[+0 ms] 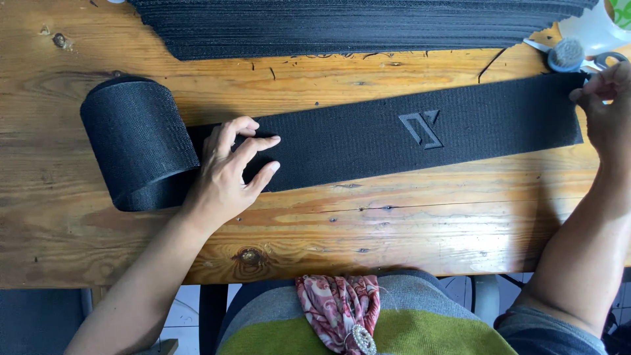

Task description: Measuring and cutting a black fabric strip using a template and scissors

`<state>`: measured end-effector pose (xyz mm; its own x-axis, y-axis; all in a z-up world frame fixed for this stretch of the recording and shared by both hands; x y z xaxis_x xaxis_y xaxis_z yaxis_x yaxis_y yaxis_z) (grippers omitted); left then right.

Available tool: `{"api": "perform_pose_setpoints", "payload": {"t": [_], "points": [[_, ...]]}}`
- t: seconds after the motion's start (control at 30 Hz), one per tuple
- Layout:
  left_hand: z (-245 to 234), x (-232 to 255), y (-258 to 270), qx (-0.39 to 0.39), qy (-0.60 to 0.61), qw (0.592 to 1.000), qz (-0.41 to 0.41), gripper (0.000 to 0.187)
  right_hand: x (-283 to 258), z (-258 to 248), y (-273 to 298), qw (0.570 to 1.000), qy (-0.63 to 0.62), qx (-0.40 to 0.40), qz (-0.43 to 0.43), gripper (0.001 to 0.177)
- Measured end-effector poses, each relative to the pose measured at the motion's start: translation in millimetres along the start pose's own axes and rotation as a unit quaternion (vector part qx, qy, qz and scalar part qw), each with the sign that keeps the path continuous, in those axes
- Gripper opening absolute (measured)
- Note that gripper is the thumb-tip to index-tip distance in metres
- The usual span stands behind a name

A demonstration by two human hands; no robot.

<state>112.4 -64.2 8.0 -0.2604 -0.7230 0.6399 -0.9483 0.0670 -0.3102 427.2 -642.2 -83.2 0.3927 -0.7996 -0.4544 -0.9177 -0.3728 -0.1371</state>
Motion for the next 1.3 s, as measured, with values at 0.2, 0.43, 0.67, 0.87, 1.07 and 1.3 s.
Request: {"api": "perform_pose_setpoints", "payload": {"t": [0.2, 0.43, 0.67, 0.87, 1.07, 1.3], "points": [[0.6, -0.5, -0.4, 0.001, 0.003, 1.0, 0.007, 0.034, -13.7, -1.7, 0.6, 1.0, 0.001, -0.004, 0.029, 0.029], [1.0, -1.6, 0.5, 0.015, 0.023, 1.0, 0.015, 0.032, -57.3, -9.0, 5.8, 0.994, 0.095, 0.014, -0.048, 0.023], [0.4, 1.8, 1.1, 0.021, 0.013, 0.999, 0.021, 0.03, -243.3, -28.6, 13.0, 0.946, 0.266, 0.084, -0.166, 0.021], [1.8, 0.6, 1.8, 0.019, 0.01, 1.0, 0.02, 0.031, -432.0, 50.6, 18.5, 0.949, 0.094, -0.028, -0.3, 0.047], [1.0, -4.6, 3.8, 0.062, 0.009, 0.998, 0.024, 0.03, -489.0, 167.1, 63.6, 0.915, 0.126, -0.215, -0.317, 0.071], [9.9, -5.8, 1.6, 0.049, -0.001, 0.999, 0.025, 0.035, -489.7, 157.9, 69.6, 0.917, 0.171, -0.14, -0.331, 0.073]]}}
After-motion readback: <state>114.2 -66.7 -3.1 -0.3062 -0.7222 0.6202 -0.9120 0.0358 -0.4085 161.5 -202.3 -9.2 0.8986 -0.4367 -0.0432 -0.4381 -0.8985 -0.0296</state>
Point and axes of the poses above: each hand's wrist, its own y-axis away from the middle knuckle, its own z-axis out of the palm, x = y × z, the point moved 9 cm from there along -y, towards the middle knuckle, and after that the axes turned 7 degrees about y, right-handed, at the moved point
